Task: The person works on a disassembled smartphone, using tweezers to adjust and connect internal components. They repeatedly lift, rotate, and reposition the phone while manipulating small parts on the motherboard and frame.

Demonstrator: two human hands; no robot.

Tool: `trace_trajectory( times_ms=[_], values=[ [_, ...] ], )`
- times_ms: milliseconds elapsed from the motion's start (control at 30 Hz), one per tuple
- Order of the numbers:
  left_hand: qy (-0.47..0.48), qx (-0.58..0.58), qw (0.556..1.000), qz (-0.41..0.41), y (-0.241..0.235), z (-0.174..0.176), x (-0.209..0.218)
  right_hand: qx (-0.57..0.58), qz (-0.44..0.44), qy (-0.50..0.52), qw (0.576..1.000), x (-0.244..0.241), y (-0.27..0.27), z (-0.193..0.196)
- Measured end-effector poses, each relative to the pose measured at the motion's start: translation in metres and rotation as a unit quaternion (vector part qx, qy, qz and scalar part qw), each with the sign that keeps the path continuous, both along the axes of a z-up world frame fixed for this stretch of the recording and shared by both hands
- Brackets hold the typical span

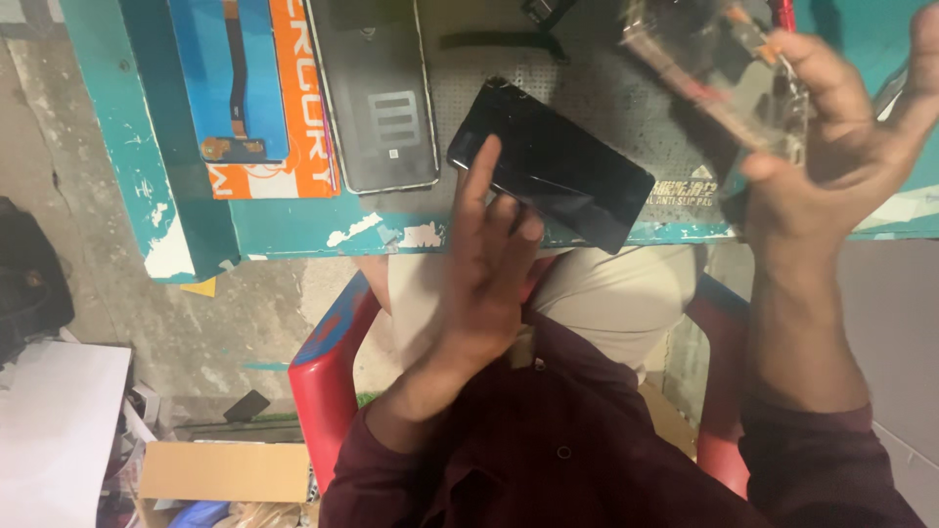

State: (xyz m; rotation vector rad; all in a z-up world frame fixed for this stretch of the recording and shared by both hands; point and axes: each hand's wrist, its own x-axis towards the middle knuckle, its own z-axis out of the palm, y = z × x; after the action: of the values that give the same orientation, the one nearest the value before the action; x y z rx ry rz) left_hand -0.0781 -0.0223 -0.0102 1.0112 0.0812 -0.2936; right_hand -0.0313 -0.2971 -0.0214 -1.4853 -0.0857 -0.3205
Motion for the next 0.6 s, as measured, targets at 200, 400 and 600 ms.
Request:
trace_trajectory(
  times_ms=[200,400,600],
  values=[
    [-0.129,0.23,0.964,0.013,0.024,0.026,0.012,-0.258,0.006,-0.057,0.964,-0.016,0.016,0.01],
    [-0.127,0.401,0.907,0.005,0.031,0.052,0.023,-0.336,-0.04,-0.152,0.929,-0.01,0.025,0.011],
    [-0.12,0.096,0.986,-0.065,-0.003,0.042,0.044,-0.328,-0.061,-0.163,0.929,-0.02,0.028,0.007]
  ],
)
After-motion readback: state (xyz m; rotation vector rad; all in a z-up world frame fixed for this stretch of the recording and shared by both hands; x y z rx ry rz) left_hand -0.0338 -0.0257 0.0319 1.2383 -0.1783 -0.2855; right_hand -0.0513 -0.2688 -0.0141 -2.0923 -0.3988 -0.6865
